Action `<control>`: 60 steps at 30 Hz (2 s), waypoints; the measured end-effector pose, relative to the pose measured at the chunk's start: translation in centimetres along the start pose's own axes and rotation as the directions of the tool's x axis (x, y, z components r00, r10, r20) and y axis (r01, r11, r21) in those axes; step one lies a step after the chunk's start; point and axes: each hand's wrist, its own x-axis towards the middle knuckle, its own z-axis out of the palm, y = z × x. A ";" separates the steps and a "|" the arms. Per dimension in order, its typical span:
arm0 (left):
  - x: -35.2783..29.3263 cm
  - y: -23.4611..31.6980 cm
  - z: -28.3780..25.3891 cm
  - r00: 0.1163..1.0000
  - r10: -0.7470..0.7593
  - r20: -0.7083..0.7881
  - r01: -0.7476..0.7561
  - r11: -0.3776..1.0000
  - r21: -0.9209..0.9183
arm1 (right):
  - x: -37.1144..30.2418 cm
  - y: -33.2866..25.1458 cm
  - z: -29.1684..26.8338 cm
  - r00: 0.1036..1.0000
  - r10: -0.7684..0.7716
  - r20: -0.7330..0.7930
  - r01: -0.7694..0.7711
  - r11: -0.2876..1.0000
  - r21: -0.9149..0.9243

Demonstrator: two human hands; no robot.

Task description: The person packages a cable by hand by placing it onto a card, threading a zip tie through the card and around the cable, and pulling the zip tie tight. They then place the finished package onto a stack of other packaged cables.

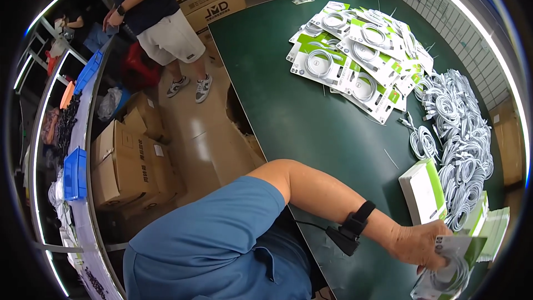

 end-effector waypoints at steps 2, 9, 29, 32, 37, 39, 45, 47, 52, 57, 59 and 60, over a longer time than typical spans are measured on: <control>-0.3 0.1 0.7 0.998 -0.006 0.062 0.007 1.000 -0.022 | 0.0 0.3 -0.6 1.000 0.010 0.018 -0.010 1.000 -0.004; 0.5 -4.1 1.1 0.955 0.239 0.177 -0.260 0.960 0.105 | -7.8 19.4 -11.2 0.989 0.052 0.137 -0.069 0.990 0.126; -0.5 -1.5 0.5 0.923 0.054 0.380 -0.195 0.919 0.343 | -2.3 11.1 -3.5 0.788 0.347 0.508 -0.531 0.801 0.276; 0.0 -2.1 0.4 0.920 0.009 0.392 -0.153 0.929 0.337 | -1.7 11.1 -4.2 0.771 0.305 0.559 -0.637 0.366 0.678; 0.9 -1.6 -1.8 0.869 0.135 0.476 -0.329 0.877 0.351 | 1.2 6.4 -1.1 0.898 0.174 0.405 -0.324 0.884 0.338; 1.0 -1.8 -1.0 0.848 0.126 0.515 -0.310 0.906 0.289 | 1.3 8.5 -2.5 0.623 0.275 0.732 -0.745 -0.076 0.663; 1.1 -1.7 0.5 0.742 0.113 0.660 -0.136 0.991 -0.017 | -1.6 9.9 0.3 0.904 -0.265 0.337 -0.329 0.075 0.941; -0.6 0.0 -0.9 0.784 0.070 0.617 -0.120 0.992 0.039 | -1.4 5.1 -1.7 0.692 0.219 0.688 -0.718 0.302 0.627; -3.1 1.8 -0.5 0.798 -0.027 0.602 -0.008 0.998 0.056 | -3.1 8.5 -2.3 0.619 0.301 0.725 -0.696 0.639 0.329; -2.8 1.2 -1.1 0.783 0.145 0.604 -0.344 0.911 0.226 | -1.7 4.1 -1.5 0.657 0.125 0.744 -0.563 0.737 0.373; -2.6 0.2 -1.0 0.726 0.256 0.638 -0.533 0.796 0.288 | -2.6 2.6 -1.2 0.730 0.148 0.667 -0.520 0.753 0.403; -2.7 0.1 -1.0 0.678 0.313 0.665 -0.621 0.727 0.291 | -3.0 1.8 -1.4 0.769 0.171 0.616 -0.495 0.769 0.404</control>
